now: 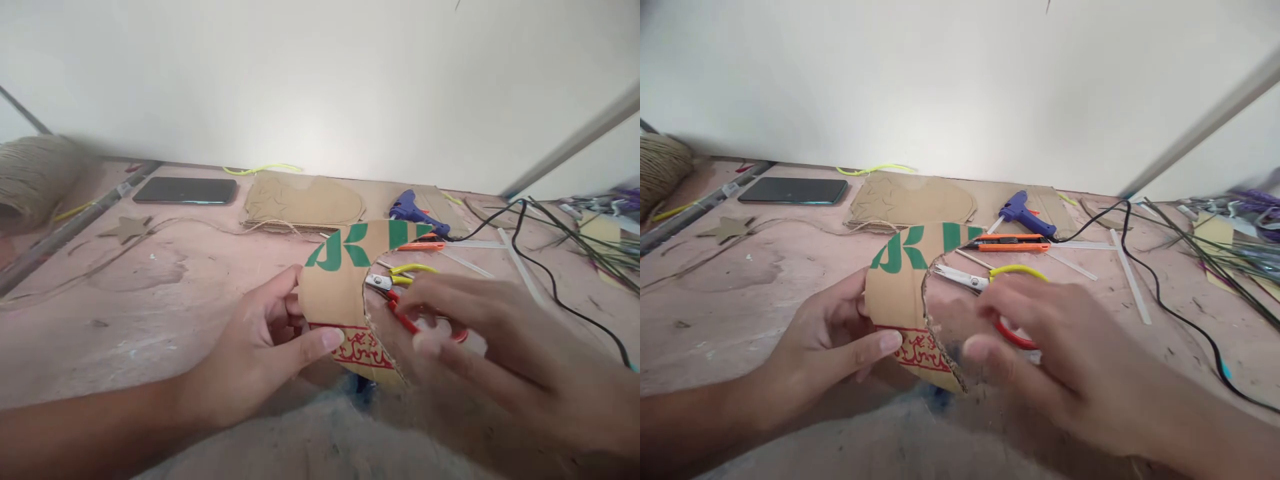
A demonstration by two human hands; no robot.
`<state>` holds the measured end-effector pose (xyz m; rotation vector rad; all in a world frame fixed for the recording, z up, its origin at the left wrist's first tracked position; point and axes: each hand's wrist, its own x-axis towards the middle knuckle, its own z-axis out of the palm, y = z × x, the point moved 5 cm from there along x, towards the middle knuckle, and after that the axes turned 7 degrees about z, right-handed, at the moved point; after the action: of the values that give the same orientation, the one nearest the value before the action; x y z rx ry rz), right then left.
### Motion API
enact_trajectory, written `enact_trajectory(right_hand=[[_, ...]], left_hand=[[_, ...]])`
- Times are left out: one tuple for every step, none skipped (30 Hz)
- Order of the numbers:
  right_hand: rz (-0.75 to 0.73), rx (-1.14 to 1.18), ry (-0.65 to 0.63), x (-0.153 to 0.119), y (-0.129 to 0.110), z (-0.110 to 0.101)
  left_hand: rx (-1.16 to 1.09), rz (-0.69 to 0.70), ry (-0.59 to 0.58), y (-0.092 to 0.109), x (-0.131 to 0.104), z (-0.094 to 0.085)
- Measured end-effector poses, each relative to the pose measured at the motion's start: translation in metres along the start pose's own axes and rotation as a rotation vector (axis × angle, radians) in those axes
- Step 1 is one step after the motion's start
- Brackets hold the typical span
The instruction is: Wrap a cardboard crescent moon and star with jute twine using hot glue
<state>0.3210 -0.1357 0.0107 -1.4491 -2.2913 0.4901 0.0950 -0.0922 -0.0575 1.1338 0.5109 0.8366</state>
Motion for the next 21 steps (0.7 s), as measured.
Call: enact_trajectory(right_hand=[[-0.013, 0.1, -0.061, 0.003, -0.008, 0.007], [-0.038, 0.175, -0.096, 0.006, -0.016, 0.014], [-0.067, 0.222, -0.107, 0.009, -0.021, 0.02], [-0.094, 0.265, -0.096, 0.012, -0.024, 0.025], [-0.119, 0.299, -0.08, 0.016, -0.026, 0.029], [-0.135, 0.324, -0.068, 0.019, -0.025, 0.033], [-0.148, 0.352, -0.061, 0.021, -0.024, 0.036], [-0.154, 0.38, -0.058, 0.022, -0.022, 0.038], [-0.154, 0.403, -0.06, 0.023, -0.021, 0.04], [-0.143, 0.42, -0.059, 0.024, -0.019, 0.041], [-0.126, 0.435, -0.065, 0.024, -0.018, 0.042], [-0.107, 0.45, -0.072, 0.024, -0.018, 0.043], [-0.083, 0.47, -0.08, 0.023, -0.017, 0.044], [-0.048, 0.503, -0.088, 0.022, -0.016, 0.045], [-0.012, 0.551, -0.092, 0.022, -0.014, 0.045], [0.029, 0.598, -0.093, 0.021, -0.011, 0.044], [0.073, 0.642, -0.082, 0.02, -0.006, 0.042], [0.113, 0.677, -0.047, 0.018, 0.0, 0.037], [0.145, 0.7, -0.003, 0.016, 0.008, 0.031], [0.167, 0.714, 0.054, 0.013, 0.015, 0.023], [0.185, 0.719, 0.108, 0.01, 0.022, 0.015]], left_hand=[[-0.003, 0.002, -0.019, 0.001, 0.0, 0.002], [-0.003, 0.005, -0.033, 0.001, 0.001, 0.003], [-0.003, 0.01, -0.043, 0.001, 0.001, 0.004], [-0.002, 0.011, -0.048, 0.001, 0.001, 0.004], [-0.002, 0.011, -0.05, 0.001, 0.001, 0.004], [-0.006, 0.01, -0.05, 0.0, 0.001, 0.003], [-0.007, 0.008, -0.051, -0.001, 0.0, 0.003], [-0.002, 0.002, -0.051, -0.002, -0.001, 0.002], [0.012, -0.007, -0.052, -0.003, -0.002, 0.001], [0.03, -0.015, -0.052, -0.005, -0.002, 0.0], [0.048, -0.022, -0.054, -0.006, -0.002, -0.001], [0.059, -0.025, -0.057, -0.006, -0.002, -0.001], [0.057, -0.024, -0.062, -0.006, -0.001, -0.001], [0.038, -0.02, -0.069, -0.006, -0.001, -0.001], [0.009, -0.012, -0.076, -0.005, 0.001, 0.0], [-0.025, -0.005, -0.082, -0.004, 0.002, 0.0], [-0.056, 0.003, -0.088, -0.003, 0.003, 0.001], [-0.083, 0.01, -0.092, -0.002, 0.005, 0.001], [-0.105, 0.016, -0.095, -0.001, 0.006, 0.001], [-0.122, 0.022, -0.092, -0.001, 0.006, 0.001], [-0.132, 0.029, -0.087, 0.0, 0.007, 0.001]])
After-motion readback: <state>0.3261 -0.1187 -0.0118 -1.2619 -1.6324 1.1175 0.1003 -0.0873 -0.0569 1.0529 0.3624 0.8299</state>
